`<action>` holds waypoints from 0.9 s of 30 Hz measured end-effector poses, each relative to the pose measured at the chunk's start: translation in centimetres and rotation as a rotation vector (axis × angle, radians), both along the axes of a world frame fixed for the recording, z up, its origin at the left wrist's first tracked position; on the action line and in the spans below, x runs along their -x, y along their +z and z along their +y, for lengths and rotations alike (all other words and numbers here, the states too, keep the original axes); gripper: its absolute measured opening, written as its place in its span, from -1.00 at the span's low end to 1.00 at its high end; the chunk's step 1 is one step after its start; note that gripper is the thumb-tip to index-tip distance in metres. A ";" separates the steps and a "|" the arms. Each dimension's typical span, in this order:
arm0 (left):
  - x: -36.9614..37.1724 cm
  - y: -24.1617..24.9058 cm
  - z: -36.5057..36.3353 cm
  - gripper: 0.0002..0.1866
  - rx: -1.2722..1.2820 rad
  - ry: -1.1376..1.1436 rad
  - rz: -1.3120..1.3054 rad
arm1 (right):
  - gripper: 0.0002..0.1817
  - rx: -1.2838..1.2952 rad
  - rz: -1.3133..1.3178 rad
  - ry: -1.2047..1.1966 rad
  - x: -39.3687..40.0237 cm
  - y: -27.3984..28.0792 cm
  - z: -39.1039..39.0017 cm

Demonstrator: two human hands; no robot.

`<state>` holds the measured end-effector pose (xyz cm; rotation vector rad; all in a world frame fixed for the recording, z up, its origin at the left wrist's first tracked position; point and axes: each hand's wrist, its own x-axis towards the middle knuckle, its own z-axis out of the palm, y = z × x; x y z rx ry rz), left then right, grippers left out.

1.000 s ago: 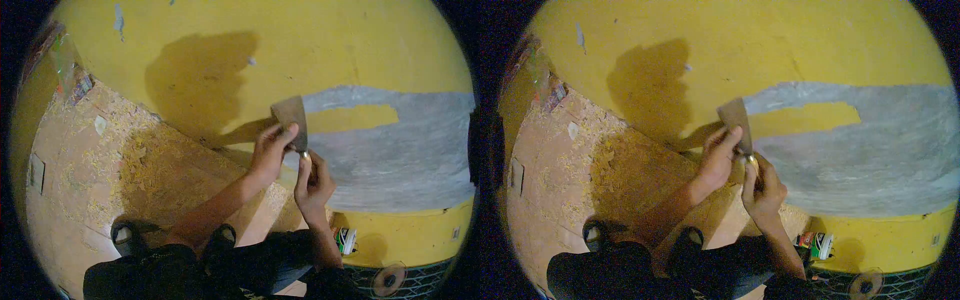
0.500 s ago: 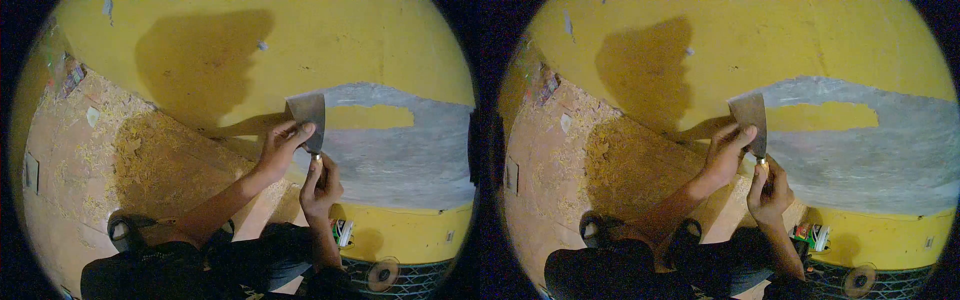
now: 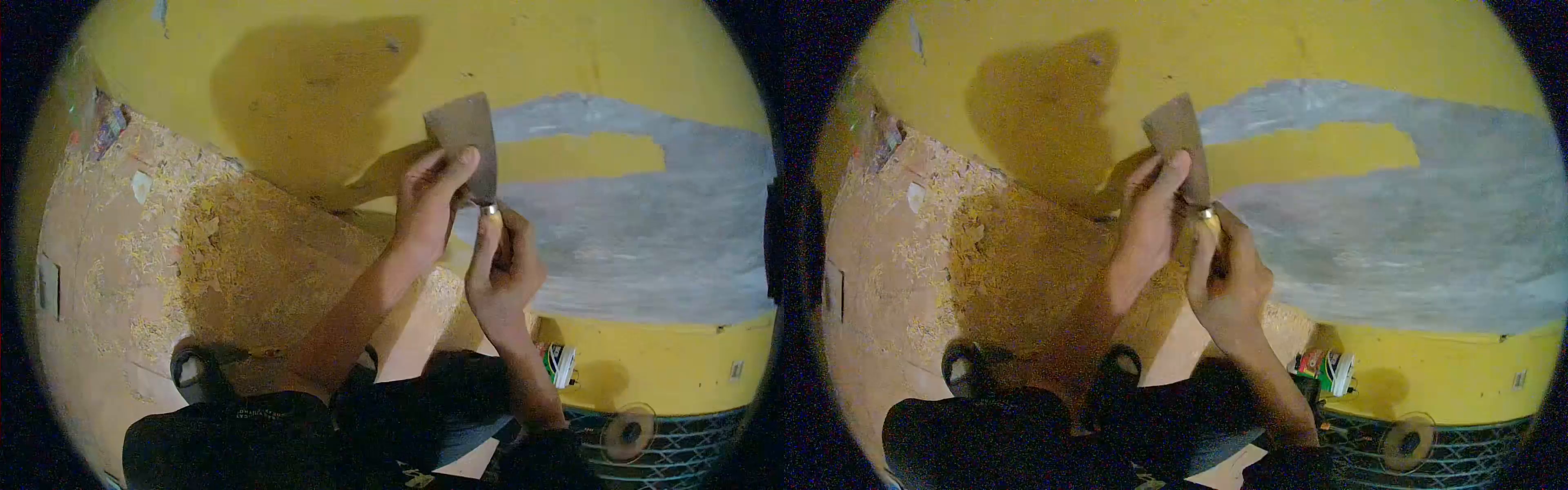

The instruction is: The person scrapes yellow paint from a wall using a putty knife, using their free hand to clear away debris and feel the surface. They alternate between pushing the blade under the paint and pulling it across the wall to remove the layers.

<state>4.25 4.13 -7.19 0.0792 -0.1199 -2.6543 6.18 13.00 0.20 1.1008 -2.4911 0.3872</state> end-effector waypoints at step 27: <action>0.3 -0.2 -0.5 -0.78 0.165 0.001 -0.084 | -0.82 0.218 -0.093 0.050 1.4 -1.9 0.1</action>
